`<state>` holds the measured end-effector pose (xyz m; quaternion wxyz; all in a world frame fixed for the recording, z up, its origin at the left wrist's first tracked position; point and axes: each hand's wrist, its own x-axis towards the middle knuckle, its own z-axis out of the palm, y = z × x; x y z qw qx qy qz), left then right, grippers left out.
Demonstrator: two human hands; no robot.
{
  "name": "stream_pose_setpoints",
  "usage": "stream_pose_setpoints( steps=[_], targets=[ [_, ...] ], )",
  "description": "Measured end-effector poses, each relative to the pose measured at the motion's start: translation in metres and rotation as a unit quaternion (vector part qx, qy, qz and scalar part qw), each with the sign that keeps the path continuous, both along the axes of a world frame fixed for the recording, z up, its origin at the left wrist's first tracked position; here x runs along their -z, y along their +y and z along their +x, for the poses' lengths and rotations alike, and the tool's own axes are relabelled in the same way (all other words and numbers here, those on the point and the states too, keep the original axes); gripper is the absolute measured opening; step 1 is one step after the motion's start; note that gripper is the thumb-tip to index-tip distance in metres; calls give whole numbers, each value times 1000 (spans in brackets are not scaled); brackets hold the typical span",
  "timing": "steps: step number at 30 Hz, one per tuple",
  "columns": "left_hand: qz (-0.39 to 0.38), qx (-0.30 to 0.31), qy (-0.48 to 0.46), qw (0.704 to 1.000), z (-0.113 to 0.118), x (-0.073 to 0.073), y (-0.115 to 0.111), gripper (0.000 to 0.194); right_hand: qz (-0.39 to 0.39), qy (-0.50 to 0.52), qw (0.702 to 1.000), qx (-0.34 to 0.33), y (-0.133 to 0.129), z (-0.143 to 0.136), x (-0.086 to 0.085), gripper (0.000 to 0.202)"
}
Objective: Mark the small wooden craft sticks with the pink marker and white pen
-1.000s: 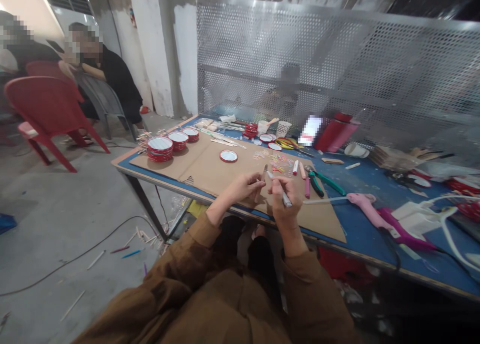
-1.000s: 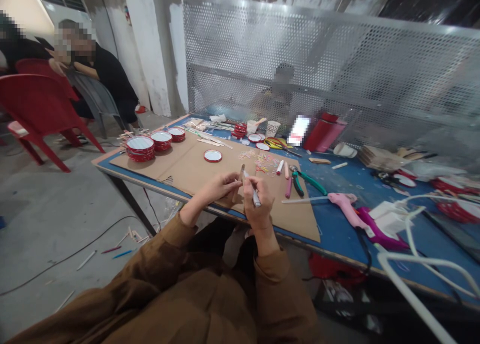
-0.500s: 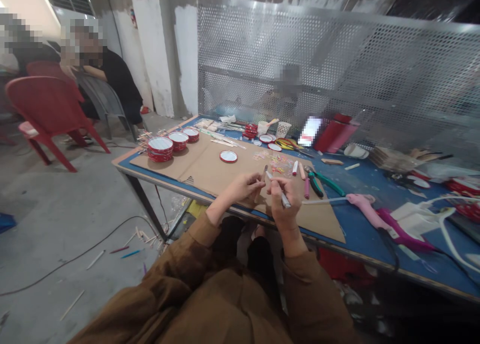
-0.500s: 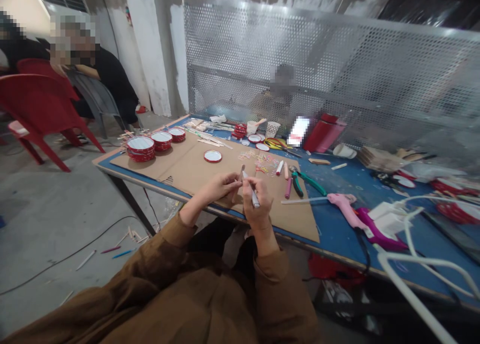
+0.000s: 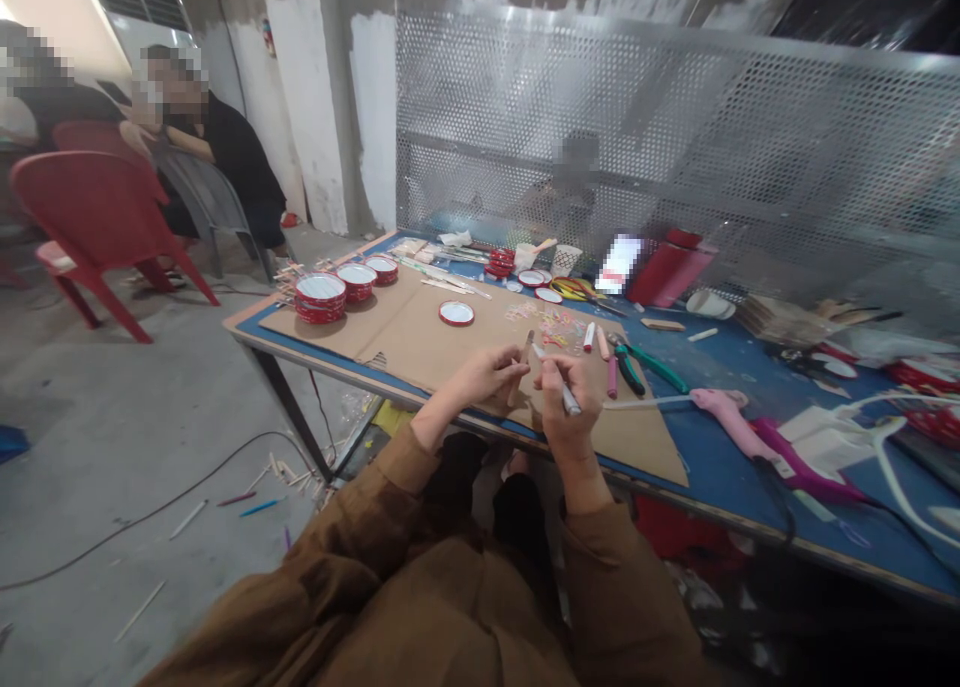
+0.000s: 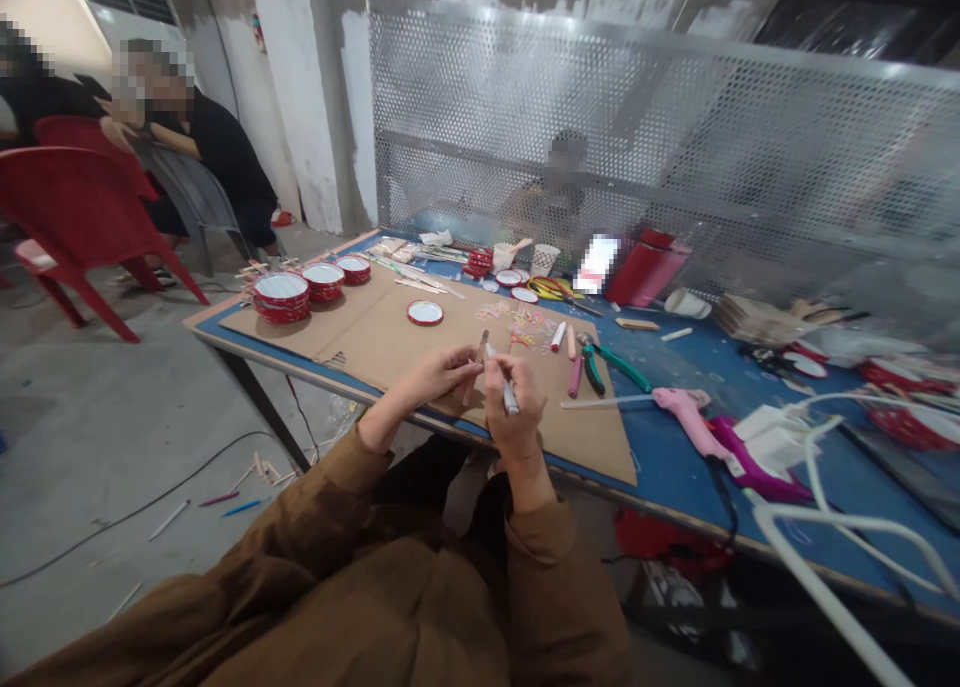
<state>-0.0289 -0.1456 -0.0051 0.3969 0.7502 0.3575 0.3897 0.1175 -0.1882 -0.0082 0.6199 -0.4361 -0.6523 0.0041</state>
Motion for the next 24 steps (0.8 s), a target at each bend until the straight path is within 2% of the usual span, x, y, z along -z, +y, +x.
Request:
stream_pose_setpoints(
  steps=[24],
  targets=[
    [-5, -3, -5, 1000, 0, -3, -3, 23, 21, -16, 1000, -5, -2, -1, -2, 21]
  ],
)
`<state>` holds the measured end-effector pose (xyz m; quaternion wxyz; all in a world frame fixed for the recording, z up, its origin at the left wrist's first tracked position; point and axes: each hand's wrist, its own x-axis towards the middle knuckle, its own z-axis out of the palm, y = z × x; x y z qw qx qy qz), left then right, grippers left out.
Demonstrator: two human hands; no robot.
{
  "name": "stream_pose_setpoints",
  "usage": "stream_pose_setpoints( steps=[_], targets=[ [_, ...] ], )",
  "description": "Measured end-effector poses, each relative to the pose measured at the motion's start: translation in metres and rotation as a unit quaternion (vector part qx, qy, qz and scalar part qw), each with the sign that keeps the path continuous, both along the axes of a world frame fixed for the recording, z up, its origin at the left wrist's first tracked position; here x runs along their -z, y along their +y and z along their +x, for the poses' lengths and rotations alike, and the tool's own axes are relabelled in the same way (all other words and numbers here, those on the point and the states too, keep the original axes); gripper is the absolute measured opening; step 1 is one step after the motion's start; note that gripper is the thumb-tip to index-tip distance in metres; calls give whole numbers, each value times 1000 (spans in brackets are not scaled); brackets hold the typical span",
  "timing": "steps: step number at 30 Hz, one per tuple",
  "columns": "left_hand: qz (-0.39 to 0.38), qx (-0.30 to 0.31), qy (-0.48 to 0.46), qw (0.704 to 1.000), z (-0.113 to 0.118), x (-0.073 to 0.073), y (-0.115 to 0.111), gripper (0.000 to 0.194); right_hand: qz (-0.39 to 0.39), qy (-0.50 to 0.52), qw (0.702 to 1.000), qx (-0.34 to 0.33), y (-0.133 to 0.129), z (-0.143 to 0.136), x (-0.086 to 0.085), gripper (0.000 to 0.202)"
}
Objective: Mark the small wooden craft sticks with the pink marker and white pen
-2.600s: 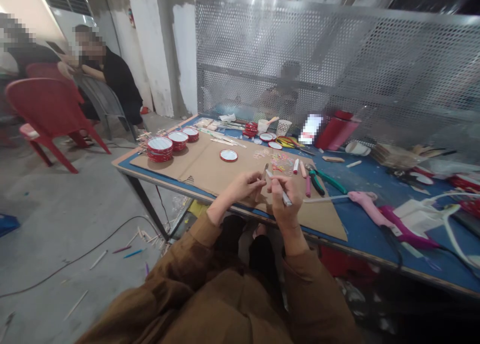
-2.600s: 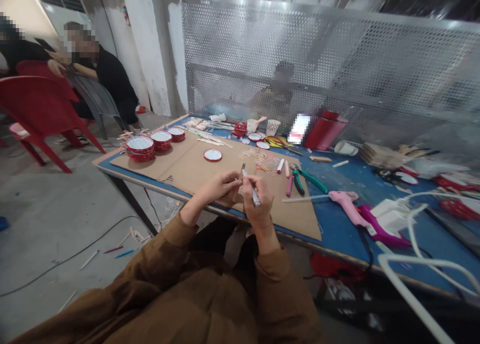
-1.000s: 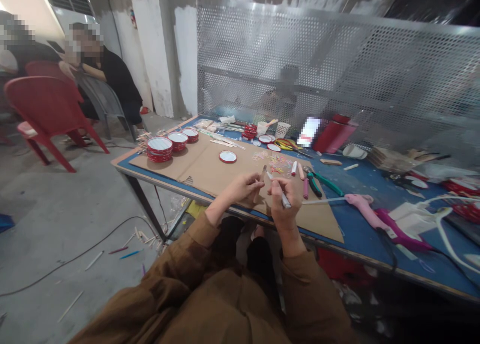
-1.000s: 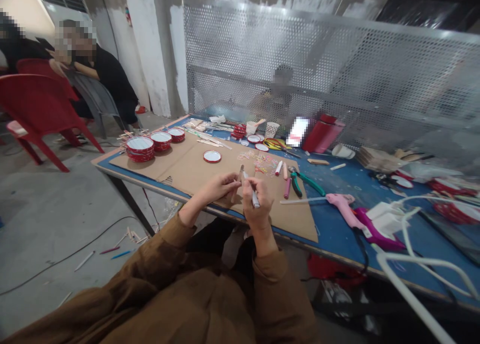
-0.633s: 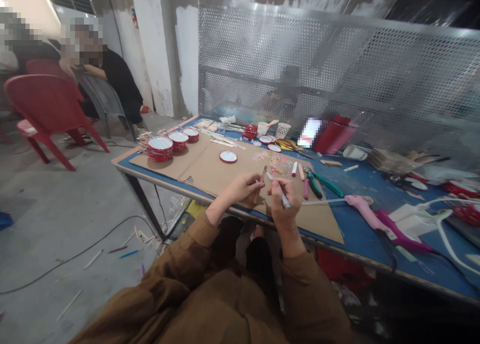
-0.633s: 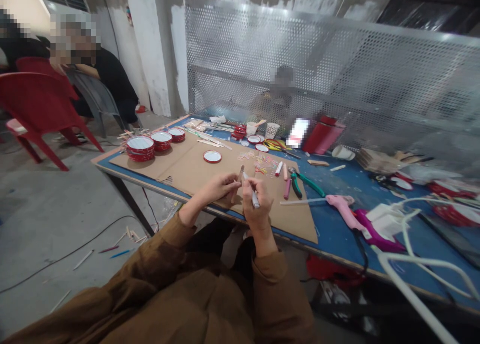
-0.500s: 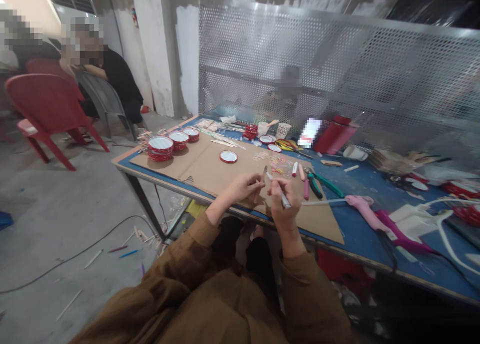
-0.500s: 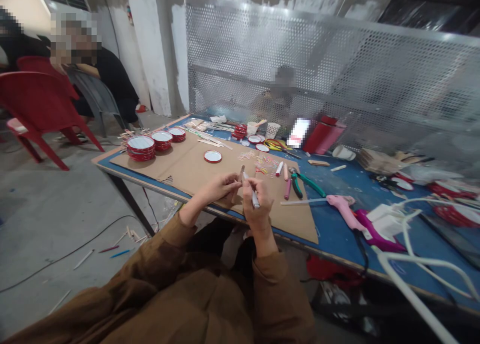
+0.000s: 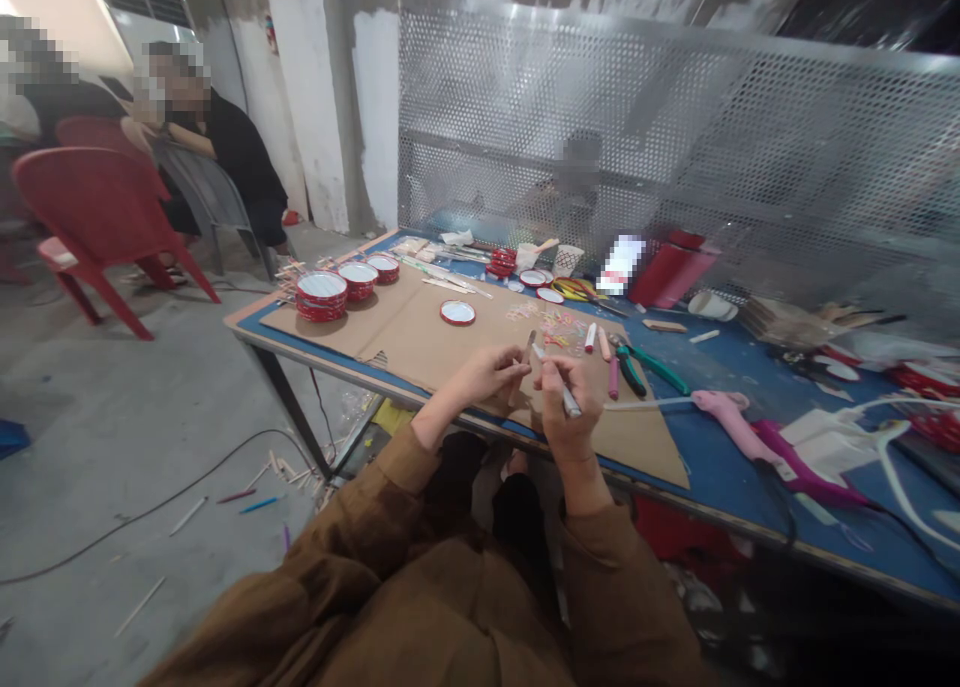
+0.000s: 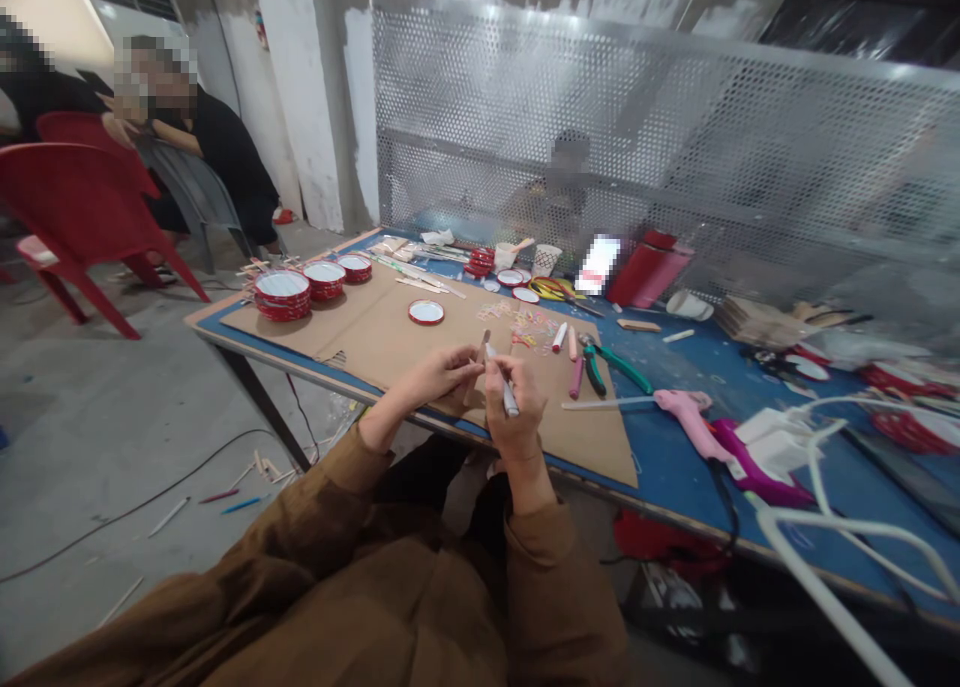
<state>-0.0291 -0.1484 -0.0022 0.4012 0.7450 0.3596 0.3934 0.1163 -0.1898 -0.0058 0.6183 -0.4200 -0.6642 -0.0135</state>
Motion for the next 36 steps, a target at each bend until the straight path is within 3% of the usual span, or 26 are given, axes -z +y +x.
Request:
stream_pose_setpoints(
  steps=[18, 25, 36],
  targets=[
    [2, -2, 4, 1000, 0, -1, 0, 22, 1, -16, 1000, -23, 1, 1, 0, 19],
    [0, -1, -2, 1000, 0, -1, 0, 22, -6, 21, 1000, 5, 2, 1, 3, 23],
    [-2, -4, 4, 1000, 0, -3, -1, 21, 16, -7, 1000, 5, -1, 0, -2, 18]
  ],
)
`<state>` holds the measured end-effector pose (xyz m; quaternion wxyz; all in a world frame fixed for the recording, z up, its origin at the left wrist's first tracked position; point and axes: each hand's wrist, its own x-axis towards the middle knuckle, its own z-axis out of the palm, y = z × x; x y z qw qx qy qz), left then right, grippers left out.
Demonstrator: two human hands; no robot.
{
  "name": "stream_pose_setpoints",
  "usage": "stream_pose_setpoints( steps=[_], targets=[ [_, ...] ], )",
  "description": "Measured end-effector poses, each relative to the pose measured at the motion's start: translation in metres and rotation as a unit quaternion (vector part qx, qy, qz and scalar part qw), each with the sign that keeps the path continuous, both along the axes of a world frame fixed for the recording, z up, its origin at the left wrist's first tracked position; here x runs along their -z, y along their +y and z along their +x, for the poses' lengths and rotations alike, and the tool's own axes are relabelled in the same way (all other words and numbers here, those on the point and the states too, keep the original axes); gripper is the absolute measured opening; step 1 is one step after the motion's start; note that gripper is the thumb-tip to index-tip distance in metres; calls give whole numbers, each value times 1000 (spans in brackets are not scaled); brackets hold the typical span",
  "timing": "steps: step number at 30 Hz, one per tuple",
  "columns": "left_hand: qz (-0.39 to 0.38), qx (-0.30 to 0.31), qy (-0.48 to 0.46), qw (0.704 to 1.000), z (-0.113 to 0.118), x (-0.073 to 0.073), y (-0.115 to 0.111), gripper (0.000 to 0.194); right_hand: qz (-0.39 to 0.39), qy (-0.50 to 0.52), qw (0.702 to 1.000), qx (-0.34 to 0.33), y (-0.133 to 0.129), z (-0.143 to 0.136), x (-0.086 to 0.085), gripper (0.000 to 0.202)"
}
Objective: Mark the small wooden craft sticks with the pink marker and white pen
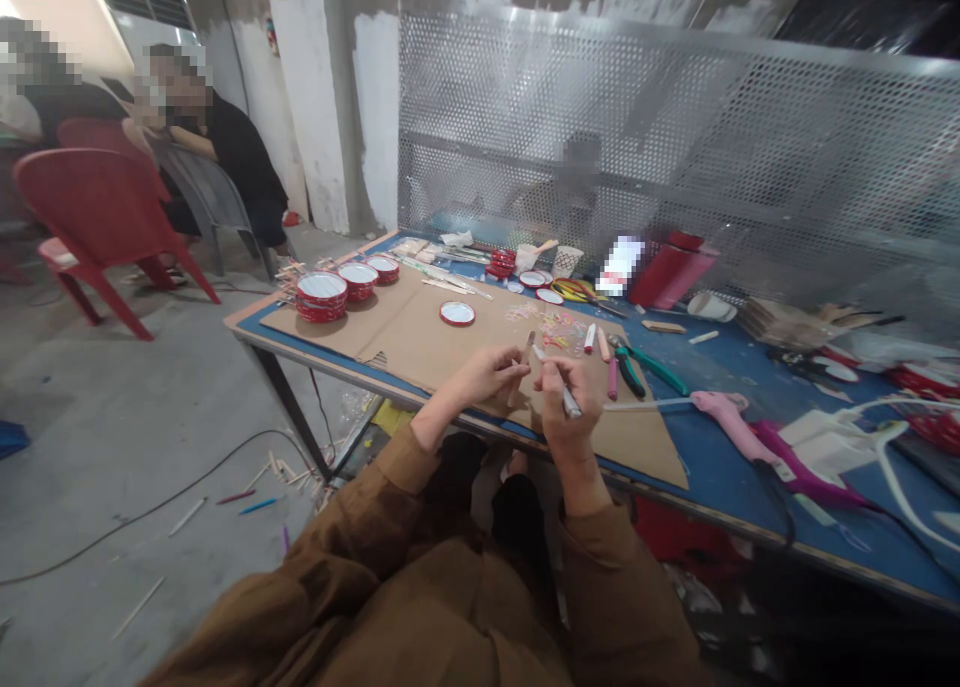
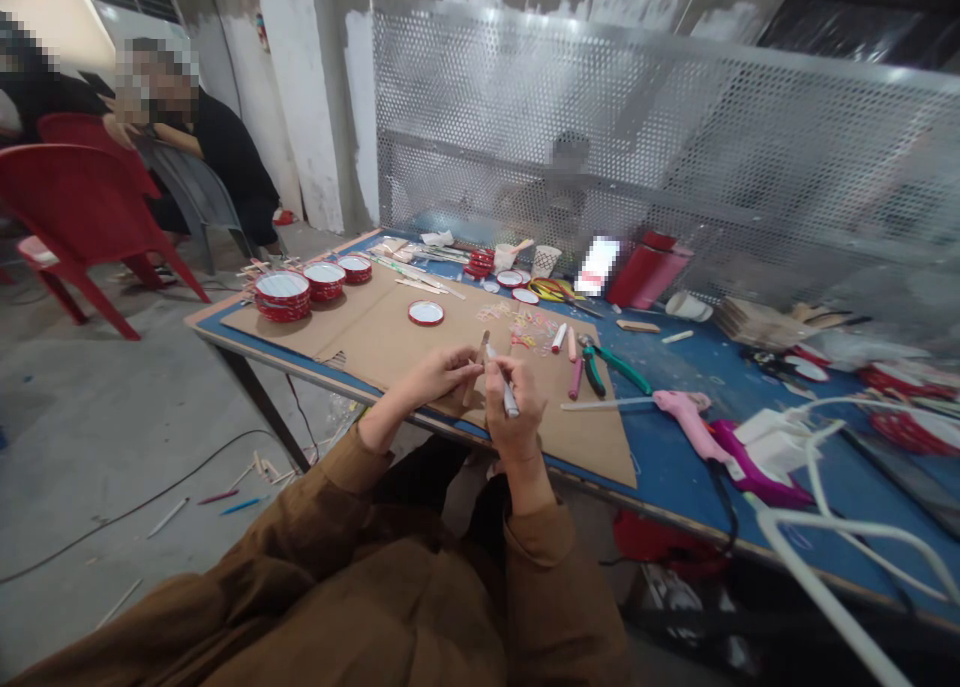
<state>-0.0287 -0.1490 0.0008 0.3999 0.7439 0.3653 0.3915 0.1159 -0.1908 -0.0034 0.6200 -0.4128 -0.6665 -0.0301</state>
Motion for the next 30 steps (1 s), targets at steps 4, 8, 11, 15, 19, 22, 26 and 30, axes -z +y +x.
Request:
stream_pose_setpoints(
  steps=[4, 8, 11, 15, 19, 22, 26, 30],
  targets=[
    [4, 11, -2, 1000, 0, 2, 1, 22, -13, 2, 1000, -9, 1, 1, 2, 19],
    [5, 17, -11, 1000, -1, 4, 2, 23, -24, 7, 1000, -13, 2, 1, 3, 22],
    [5, 17, -13, 1000, -1, 5, 2, 23, -19, 3, 1000, -13, 2, 1, 3, 21],
    [5, 13, -14, 1000, -1, 4, 2, 25, -9, -4, 1000, -17, 2, 1, 4, 19],
    [3, 11, -12, 1000, 0, 3, 2, 25, -10, -4, 1000, -18, 2, 2, 4, 19],
    [2, 8, -14, 1000, 0, 2, 1, 24, -14, -4, 1000, -20, 2, 1, 4, 19],
    [-4, 5, -4, 1000, 0, 1, 1, 24, -22, 16, 1000, -11, 1, 1, 3, 23],
    [-3, 2, -3, 1000, 0, 0, 0, 21, -19, 22, 1000, -1, 1, 0, 3, 24]
  ],
)
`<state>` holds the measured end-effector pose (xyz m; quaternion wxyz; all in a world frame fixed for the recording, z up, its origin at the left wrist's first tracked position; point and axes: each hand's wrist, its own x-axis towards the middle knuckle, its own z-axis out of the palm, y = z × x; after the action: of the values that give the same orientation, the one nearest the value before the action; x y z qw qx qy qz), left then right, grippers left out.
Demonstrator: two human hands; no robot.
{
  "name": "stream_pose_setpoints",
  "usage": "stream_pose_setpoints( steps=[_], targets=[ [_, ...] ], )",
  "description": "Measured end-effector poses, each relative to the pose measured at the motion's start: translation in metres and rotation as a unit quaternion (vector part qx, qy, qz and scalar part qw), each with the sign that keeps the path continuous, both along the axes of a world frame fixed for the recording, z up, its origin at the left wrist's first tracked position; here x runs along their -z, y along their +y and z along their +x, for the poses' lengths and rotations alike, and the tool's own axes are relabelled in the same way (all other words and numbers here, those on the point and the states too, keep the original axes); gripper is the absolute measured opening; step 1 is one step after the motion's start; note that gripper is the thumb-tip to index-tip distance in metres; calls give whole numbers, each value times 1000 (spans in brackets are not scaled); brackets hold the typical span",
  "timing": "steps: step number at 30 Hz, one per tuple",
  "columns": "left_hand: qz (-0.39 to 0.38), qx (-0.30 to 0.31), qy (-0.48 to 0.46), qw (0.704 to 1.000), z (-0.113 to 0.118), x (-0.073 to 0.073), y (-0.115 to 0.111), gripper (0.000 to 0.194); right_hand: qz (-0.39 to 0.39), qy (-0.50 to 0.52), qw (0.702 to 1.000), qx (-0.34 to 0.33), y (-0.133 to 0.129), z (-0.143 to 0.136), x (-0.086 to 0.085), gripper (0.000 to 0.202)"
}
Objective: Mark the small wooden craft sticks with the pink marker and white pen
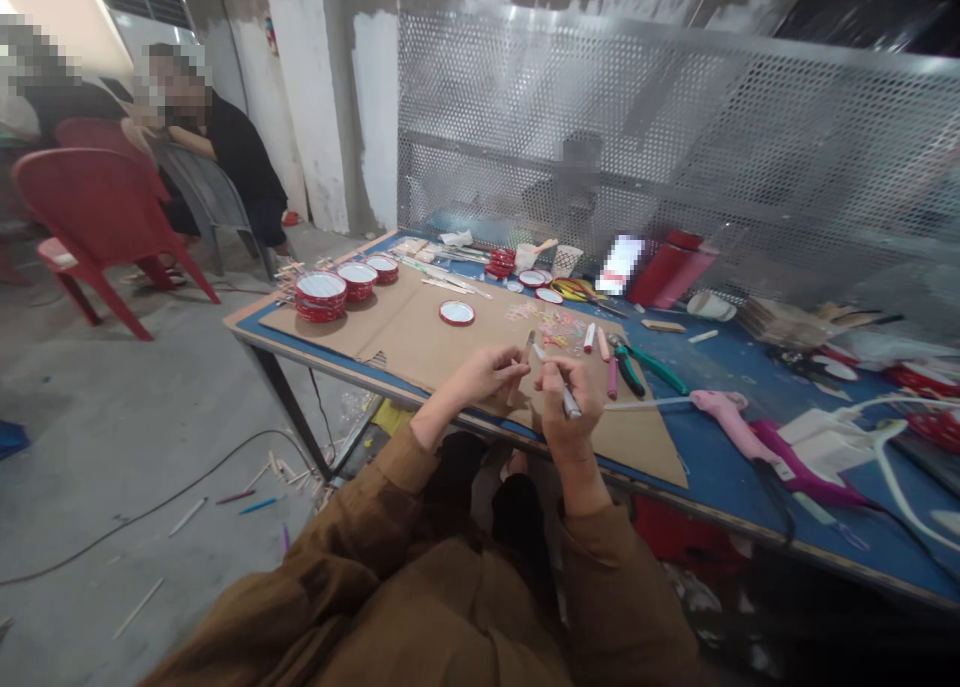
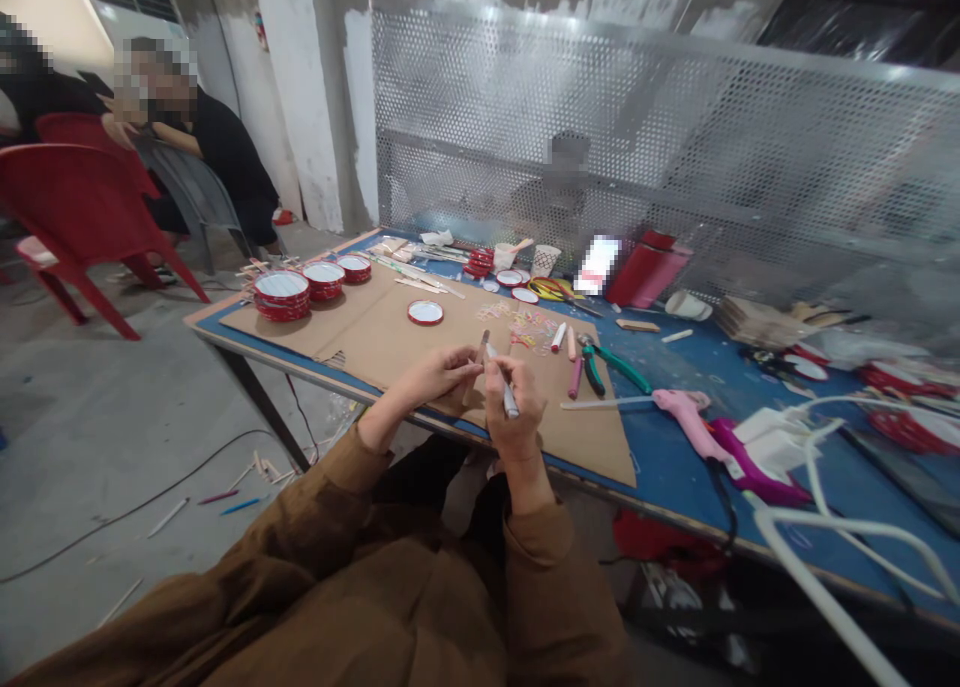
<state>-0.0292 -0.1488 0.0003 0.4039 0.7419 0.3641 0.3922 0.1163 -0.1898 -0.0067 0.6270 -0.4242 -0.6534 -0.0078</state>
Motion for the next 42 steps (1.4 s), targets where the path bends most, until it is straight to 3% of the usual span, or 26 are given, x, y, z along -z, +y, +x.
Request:
stream_pose_setpoints(
  steps=[32, 42],
  targets=[
    [-14, -9, 17, 1000, 0, -7, -5, 25, 17, 0, 1000, 4, -1, 0, 0, 20],
    [-1, -5, 15, 1000, -1, -1, -2, 27, 6, -6, 1000, 9, 0, 1, 0, 23]
  ],
)
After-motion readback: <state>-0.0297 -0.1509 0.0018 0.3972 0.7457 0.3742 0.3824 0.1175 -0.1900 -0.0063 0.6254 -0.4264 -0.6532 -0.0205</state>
